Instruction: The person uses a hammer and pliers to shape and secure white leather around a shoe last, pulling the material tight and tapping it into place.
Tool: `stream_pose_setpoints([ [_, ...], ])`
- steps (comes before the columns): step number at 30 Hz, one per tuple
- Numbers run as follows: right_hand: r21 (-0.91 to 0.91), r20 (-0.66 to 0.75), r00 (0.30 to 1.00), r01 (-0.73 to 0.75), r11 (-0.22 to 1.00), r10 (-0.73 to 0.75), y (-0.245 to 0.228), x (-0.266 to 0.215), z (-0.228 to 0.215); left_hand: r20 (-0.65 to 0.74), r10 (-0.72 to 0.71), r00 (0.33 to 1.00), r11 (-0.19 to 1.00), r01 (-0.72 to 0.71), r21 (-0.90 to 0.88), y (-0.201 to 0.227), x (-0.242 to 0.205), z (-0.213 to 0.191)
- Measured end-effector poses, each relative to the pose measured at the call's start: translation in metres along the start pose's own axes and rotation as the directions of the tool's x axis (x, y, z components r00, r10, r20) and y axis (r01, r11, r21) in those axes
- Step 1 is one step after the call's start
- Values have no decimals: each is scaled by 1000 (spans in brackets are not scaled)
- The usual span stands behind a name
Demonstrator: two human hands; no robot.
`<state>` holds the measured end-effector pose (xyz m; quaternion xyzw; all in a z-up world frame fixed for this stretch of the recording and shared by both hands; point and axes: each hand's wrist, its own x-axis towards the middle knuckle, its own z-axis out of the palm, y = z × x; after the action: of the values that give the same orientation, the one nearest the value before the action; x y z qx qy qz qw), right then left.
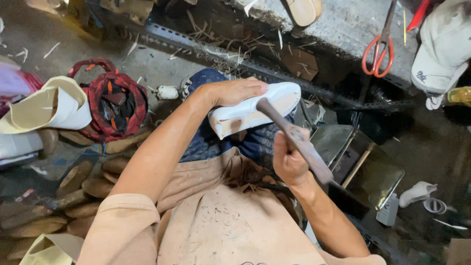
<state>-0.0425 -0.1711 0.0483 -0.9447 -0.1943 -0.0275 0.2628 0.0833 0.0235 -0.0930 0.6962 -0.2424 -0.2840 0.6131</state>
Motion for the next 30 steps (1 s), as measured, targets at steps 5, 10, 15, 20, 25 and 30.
stream_pose_setpoints([
  [5,36,-58,994,97,995,-95,1,0,4,1,-8,1000,1000,8,-4,-8,8,-2],
  [10,145,-2,991,133,980,-134,-30,6,9,-20,6,1000,1000,-5,13,-11,9,2],
  [15,75,-75,986,155,985,-150,-7,-7,15,-27,12,1000,1000,-11,23,-19,8,7],
  [20,116,-103,988,123,986,-111,10,-5,5,-12,-2,1000,1000,2,25,-21,12,5],
  [25,54,-125,987,113,992,-105,34,-5,-7,-26,82,996,996,-81,45,-13,11,3],
  [30,36,-91,987,134,990,-130,50,17,-14,-28,70,997,996,-68,50,-5,4,4],
])
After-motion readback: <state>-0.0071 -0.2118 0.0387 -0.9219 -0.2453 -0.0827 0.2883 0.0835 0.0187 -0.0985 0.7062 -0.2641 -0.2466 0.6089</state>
